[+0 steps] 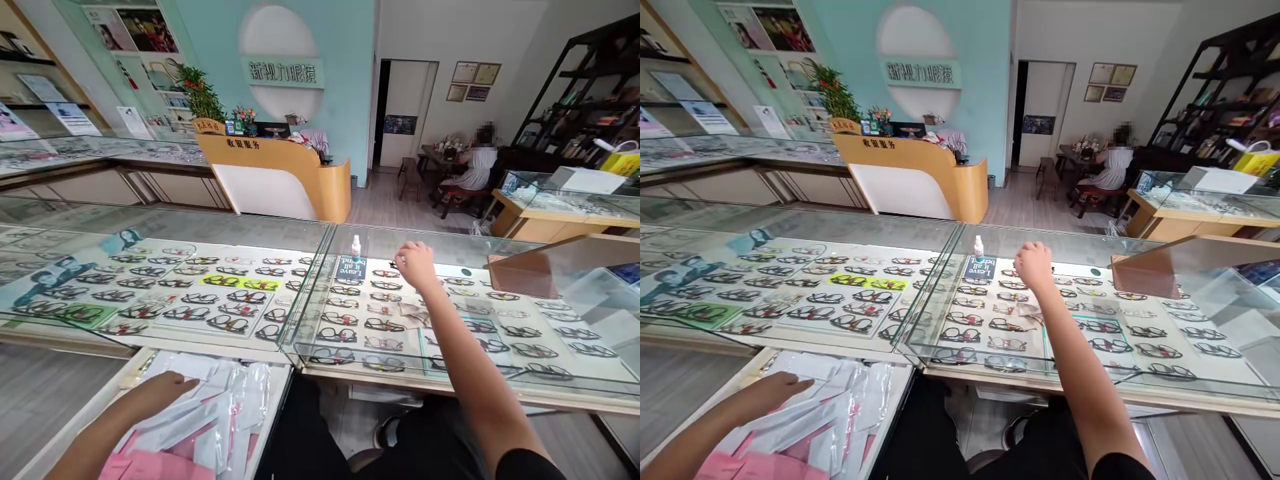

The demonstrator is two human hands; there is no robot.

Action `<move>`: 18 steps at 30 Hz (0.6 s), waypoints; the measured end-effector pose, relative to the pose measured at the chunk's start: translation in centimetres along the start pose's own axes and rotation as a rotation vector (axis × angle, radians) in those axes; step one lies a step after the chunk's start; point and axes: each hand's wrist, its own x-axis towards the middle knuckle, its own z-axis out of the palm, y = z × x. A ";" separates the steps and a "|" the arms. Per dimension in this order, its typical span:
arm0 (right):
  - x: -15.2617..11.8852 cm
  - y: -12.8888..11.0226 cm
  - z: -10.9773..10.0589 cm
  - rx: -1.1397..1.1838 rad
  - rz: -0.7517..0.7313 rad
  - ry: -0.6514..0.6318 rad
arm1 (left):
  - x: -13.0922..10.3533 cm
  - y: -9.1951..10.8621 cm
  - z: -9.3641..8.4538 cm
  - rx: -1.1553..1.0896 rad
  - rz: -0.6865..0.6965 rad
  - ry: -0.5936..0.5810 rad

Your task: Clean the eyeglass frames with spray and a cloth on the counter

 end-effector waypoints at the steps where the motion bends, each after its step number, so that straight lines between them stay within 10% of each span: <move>1: -0.3 2.3 0.0 -0.002 0.035 0.010 | -0.3 0.3 0.4 0.042 -0.010 -0.075; 5: -1.3 7.3 1.4 -0.002 0.142 -0.016 | -2.7 4.4 1.3 0.079 0.060 -0.202; 10: -0.8 7.6 3.7 -0.006 0.162 -0.082 | -7.4 9.6 2.1 0.063 0.115 -0.243; 18: -1.3 7.9 2.6 0.032 0.230 -0.098 | -9.3 11.5 2.0 0.049 0.148 -0.256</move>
